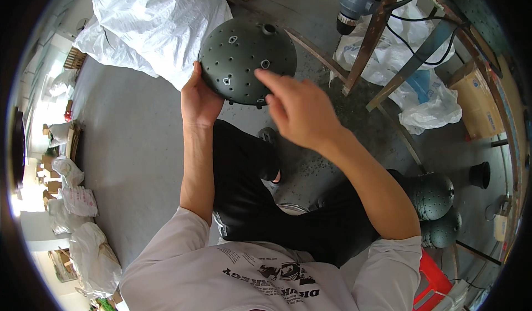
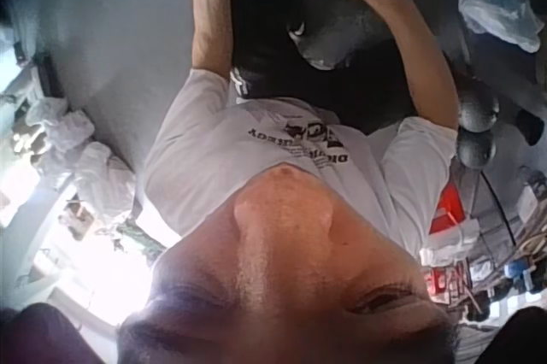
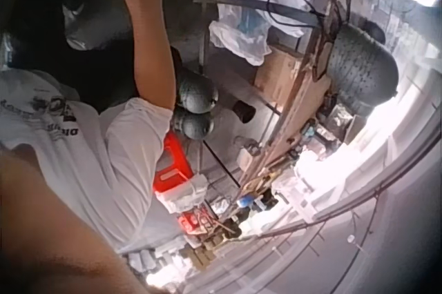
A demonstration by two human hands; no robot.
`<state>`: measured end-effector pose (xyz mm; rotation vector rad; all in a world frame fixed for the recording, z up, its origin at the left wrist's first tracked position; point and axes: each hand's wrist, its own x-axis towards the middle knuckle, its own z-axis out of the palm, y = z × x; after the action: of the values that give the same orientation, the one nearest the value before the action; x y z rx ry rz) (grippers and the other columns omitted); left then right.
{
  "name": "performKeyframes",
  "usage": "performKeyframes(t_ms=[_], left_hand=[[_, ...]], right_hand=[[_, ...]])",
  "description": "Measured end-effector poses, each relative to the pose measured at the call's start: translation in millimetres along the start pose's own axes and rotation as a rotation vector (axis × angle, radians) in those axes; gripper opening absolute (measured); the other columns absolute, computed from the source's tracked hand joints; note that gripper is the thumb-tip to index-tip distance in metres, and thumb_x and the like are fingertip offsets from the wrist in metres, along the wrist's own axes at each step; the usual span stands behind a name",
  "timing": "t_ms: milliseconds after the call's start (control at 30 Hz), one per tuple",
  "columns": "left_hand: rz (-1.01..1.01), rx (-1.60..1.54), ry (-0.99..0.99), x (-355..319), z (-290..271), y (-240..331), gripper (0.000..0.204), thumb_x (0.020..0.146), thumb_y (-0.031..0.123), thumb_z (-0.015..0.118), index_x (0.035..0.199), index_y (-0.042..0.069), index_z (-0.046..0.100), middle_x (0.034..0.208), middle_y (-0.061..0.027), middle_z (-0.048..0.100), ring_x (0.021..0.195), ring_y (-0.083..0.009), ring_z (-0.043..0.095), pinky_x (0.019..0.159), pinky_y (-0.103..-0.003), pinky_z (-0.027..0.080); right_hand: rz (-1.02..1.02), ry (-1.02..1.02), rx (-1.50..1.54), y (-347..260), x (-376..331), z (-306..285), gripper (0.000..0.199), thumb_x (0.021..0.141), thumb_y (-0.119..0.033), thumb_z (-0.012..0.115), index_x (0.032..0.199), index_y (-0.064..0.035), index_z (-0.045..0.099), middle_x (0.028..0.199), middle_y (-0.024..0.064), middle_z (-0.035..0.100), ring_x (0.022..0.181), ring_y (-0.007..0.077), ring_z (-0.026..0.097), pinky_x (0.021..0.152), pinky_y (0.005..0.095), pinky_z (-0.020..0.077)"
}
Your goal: Joining and inspecting green plastic hemispheres and using an electric drill for assembly in a manufacturing setting.
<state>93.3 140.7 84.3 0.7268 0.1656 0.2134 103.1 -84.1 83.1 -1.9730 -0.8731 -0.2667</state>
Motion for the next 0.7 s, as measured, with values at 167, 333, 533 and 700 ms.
performKeyframes(t_ms=[167, 333, 533, 700], left_hand=[[0.013, -0.028, -0.038, -1, 2, -7, 0.042, 0.106, 0.033, 0.038, 0.137, 0.004, 0.046, 0.139, -0.0126, 0.051, 0.131, -0.0292, 0.046, 0.114, -0.048, 0.030], [0.031, -0.068, -0.109, 3, -1, -11, 0.043, 0.106, 0.033, 0.038, 0.138, 0.005, 0.045, 0.140, -0.0122, 0.050, 0.131, -0.0287, 0.046, 0.114, -0.048, 0.031], [0.268, 0.087, -0.209, -1, 7, -10, 0.043, 0.104, 0.030, 0.047, 0.138, 0.005, 0.044, 0.140, -0.0093, 0.050, 0.131, -0.0262, 0.046, 0.114, -0.046, 0.031], [0.253, -0.006, -0.137, -5, 8, -18, 0.031, 0.106, 0.019, 0.045, 0.131, 0.002, 0.050, 0.132, -0.0095, 0.056, 0.124, -0.0219, 0.051, 0.110, -0.043, 0.037]], right_hand=[[-0.256, -0.165, -0.283, -10, -11, 19, 0.066, 0.086, -0.011, 0.063, 0.148, -0.0159, 0.043, 0.083, 0.0039, 0.059, 0.072, 0.0237, 0.060, 0.072, 0.0389, 0.0469], [-0.238, -0.156, -0.414, -7, -3, 19, 0.070, 0.085, -0.011, 0.065, 0.150, -0.0177, 0.040, 0.084, 0.0041, 0.057, 0.071, 0.0239, 0.059, 0.073, 0.0388, 0.0474], [-0.212, -0.146, -0.452, -6, -3, 18, 0.075, 0.084, -0.012, 0.065, 0.152, -0.0152, 0.034, 0.106, 0.0112, 0.059, 0.080, 0.0291, 0.062, 0.076, 0.0414, 0.0488], [-0.234, -0.121, -0.436, -4, -8, 19, 0.076, 0.085, -0.015, 0.063, 0.153, -0.0114, 0.030, 0.119, 0.0171, 0.057, 0.088, 0.0335, 0.064, 0.078, 0.0442, 0.0494]])
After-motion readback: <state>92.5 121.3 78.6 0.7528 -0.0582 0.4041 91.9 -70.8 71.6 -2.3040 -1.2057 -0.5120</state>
